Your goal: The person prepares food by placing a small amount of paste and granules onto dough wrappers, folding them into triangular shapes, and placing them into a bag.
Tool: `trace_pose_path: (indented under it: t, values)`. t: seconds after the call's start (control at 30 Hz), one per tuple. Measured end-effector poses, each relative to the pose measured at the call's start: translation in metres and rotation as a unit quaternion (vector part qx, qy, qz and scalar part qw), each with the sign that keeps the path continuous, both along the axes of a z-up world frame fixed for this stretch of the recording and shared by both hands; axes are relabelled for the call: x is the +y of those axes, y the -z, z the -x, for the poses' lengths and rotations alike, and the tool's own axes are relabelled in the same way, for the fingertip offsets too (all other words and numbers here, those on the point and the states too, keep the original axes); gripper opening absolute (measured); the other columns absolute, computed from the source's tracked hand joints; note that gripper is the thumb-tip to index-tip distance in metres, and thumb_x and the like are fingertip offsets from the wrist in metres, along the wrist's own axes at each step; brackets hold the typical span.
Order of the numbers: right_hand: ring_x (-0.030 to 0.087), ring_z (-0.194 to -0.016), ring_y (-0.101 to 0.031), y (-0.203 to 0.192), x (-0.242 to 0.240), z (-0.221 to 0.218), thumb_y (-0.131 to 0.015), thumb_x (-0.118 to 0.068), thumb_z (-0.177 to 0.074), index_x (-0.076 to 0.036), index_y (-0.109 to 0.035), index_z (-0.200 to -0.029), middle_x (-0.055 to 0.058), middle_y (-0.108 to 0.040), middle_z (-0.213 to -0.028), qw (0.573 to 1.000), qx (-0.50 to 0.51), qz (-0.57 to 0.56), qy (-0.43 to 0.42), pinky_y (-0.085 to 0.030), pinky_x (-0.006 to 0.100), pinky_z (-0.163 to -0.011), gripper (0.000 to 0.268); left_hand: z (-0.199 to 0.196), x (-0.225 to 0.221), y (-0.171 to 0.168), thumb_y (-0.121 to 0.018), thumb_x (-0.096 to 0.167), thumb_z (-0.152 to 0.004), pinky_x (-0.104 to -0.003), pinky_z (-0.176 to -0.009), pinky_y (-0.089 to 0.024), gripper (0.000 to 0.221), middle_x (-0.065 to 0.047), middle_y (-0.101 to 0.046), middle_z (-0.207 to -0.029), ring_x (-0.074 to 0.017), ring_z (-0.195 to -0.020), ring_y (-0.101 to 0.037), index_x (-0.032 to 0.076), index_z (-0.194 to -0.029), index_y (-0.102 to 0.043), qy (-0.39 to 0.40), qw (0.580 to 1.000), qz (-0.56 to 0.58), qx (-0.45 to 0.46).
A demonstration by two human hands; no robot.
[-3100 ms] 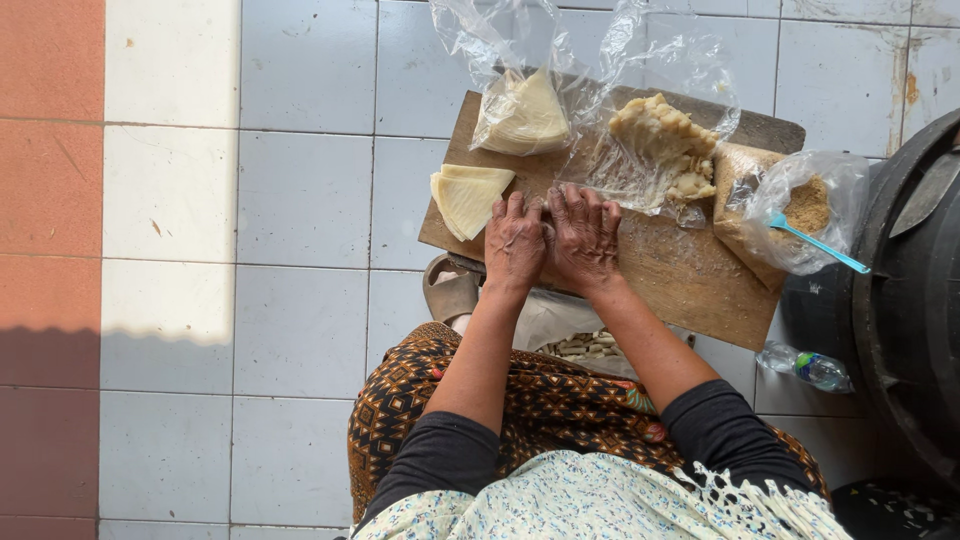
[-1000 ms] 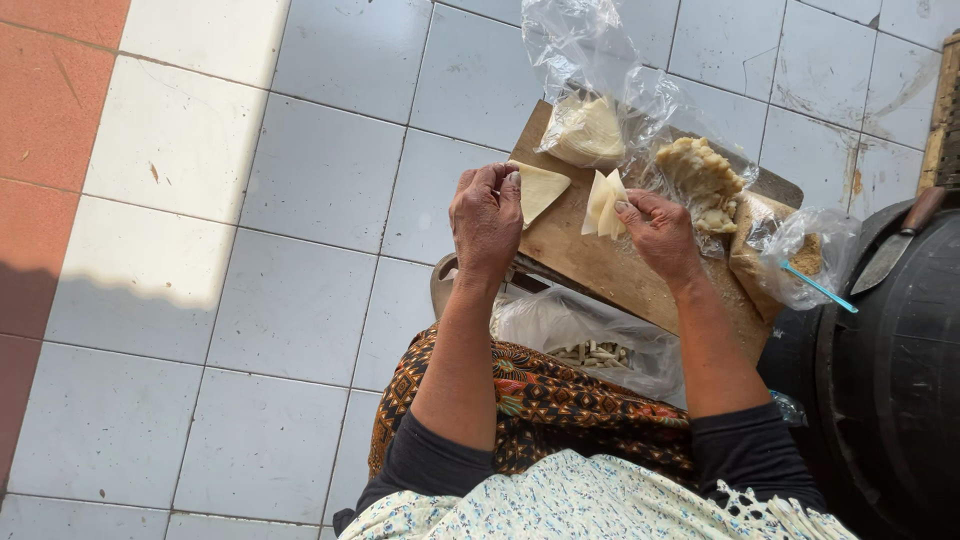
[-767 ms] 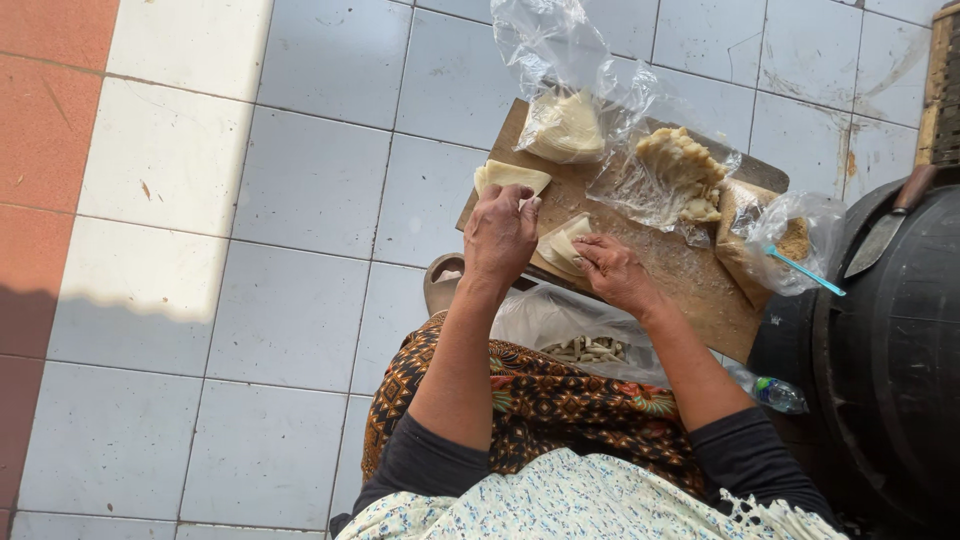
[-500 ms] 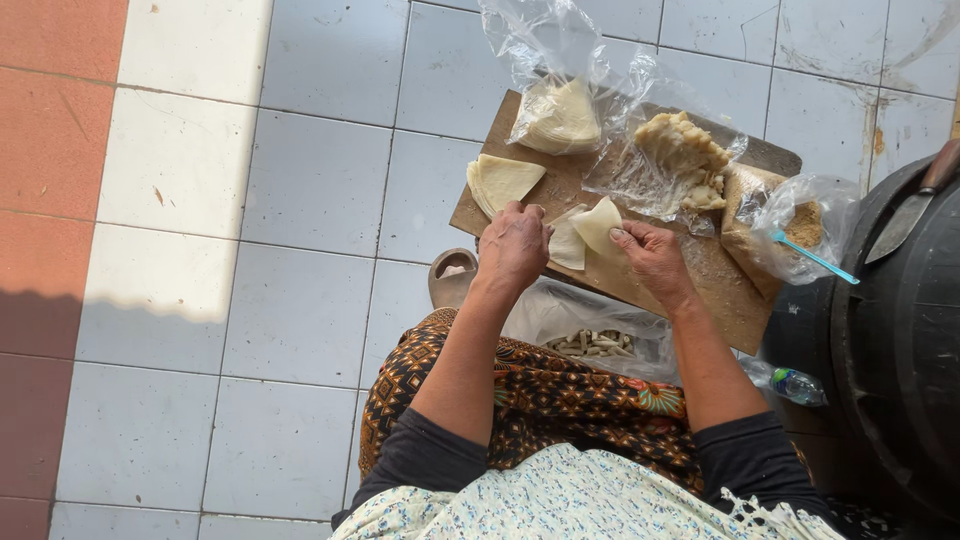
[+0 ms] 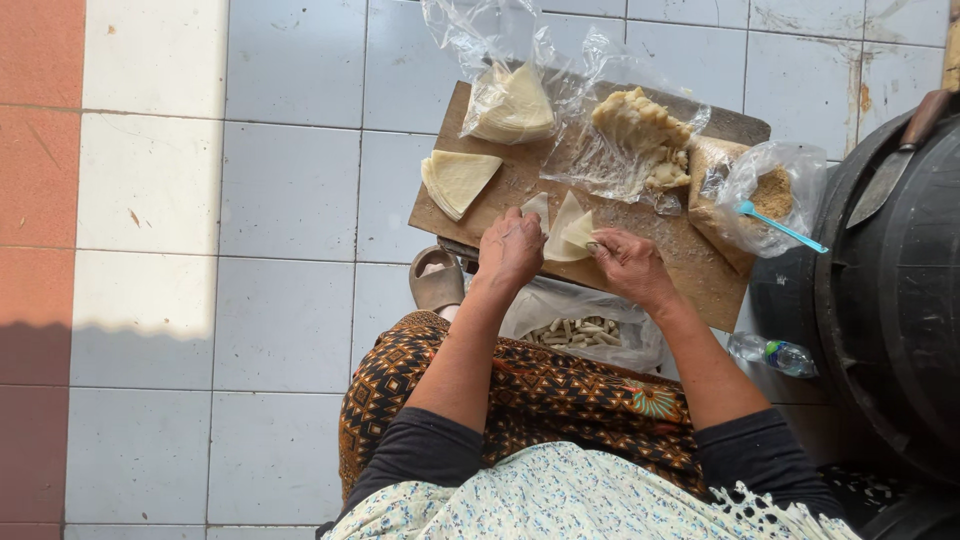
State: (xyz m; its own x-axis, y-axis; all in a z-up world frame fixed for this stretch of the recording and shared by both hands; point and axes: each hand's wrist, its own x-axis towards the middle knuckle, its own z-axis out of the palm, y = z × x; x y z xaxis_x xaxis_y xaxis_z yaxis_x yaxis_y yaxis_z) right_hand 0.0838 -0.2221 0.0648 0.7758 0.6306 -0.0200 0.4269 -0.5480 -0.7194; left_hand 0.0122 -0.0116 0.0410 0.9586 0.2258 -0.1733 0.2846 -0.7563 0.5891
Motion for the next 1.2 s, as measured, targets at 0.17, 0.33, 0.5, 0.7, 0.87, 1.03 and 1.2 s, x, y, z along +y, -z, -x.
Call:
trace_pose_path:
  t: [0.17,0.33,0.5,0.7,0.87,1.03,1.2]
  values:
    - [0.029,-0.108,-0.073,-0.024,-0.034,-0.025,-0.073,-0.014,-0.099,-0.001,-0.073,-0.117,0.015,-0.075,-0.117,0.993,-0.065,-0.043,0.084,-0.057,0.034,-0.093,0.022,-0.001,-0.023,0.008,-0.072,0.024,-0.087,-0.049,-0.086,-0.053,0.023,-0.019,-0.065,-0.109,-0.0392,-0.103,-0.064,0.006,-0.101,-0.071,0.034,0.999,0.012,0.015]
    - [0.031,-0.110,-0.071,-0.014,-0.059,-0.024,-0.075,-0.011,-0.091,-0.005,-0.077,-0.113,0.016,-0.075,-0.116,0.978,-0.199,0.051,-0.034,-0.058,0.038,-0.095,0.023,-0.002,-0.041,0.022,-0.069,0.014,-0.086,-0.049,-0.086,-0.053,0.016,-0.017,-0.065,-0.107,-0.0369,-0.102,-0.064,0.006,-0.100,-0.070,0.034,0.998,-0.039,-0.019]
    - [0.030,-0.114,-0.069,0.014,-0.079,-0.014,-0.072,-0.007,-0.085,-0.007,-0.079,-0.110,0.017,-0.075,-0.118,0.978,-0.166,0.099,-0.083,-0.056,0.040,-0.098,0.026,-0.009,-0.064,0.012,-0.070,0.020,-0.081,-0.048,-0.084,-0.052,0.022,-0.015,-0.063,-0.109,-0.0356,-0.110,-0.060,0.007,-0.099,-0.069,0.074,0.992,-0.039,-0.090]
    - [0.030,-0.103,-0.072,-0.004,-0.096,-0.027,-0.070,-0.014,-0.096,-0.005,-0.073,-0.118,0.013,-0.076,-0.116,0.984,0.150,-0.018,0.099,-0.057,0.038,-0.089,0.024,-0.011,-0.076,0.009,-0.070,0.022,-0.087,-0.048,-0.085,-0.052,0.016,-0.011,-0.063,-0.113,-0.0340,-0.115,-0.057,0.009,-0.094,-0.073,0.101,0.990,-0.083,-0.054]
    - [0.032,-0.106,-0.072,-0.033,-0.116,-0.032,-0.072,-0.009,-0.097,-0.001,-0.073,-0.117,0.016,-0.074,-0.118,0.978,-0.193,-0.001,0.081,-0.057,0.041,-0.094,0.021,-0.010,-0.075,0.013,-0.072,0.023,-0.085,-0.048,-0.087,-0.051,0.016,-0.010,-0.063,-0.115,-0.0339,-0.116,-0.056,0.008,-0.091,-0.074,0.117,0.989,-0.091,-0.026]
    - [0.030,-0.104,-0.073,-0.027,-0.133,-0.011,-0.076,-0.008,-0.085,-0.007,-0.078,-0.107,0.013,-0.076,-0.109,0.951,-0.278,0.124,-0.053,-0.056,0.042,-0.092,0.022,-0.012,-0.080,0.003,-0.072,0.020,-0.084,-0.047,-0.086,-0.051,0.018,-0.013,-0.062,-0.116,-0.0335,-0.116,-0.057,0.007,-0.096,-0.072,0.108,0.988,-0.101,-0.046]
    - [0.029,-0.103,-0.073,-0.006,-0.137,-0.007,-0.076,-0.007,-0.085,-0.007,-0.078,-0.105,0.013,-0.077,-0.107,0.971,-0.231,0.065,-0.014,-0.056,0.042,-0.094,0.021,-0.014,-0.099,-0.017,-0.070,0.021,-0.087,-0.049,-0.085,-0.048,0.016,-0.016,-0.061,-0.114,-0.0361,-0.112,-0.056,0.008,-0.096,-0.072,0.146,0.985,-0.049,-0.080]
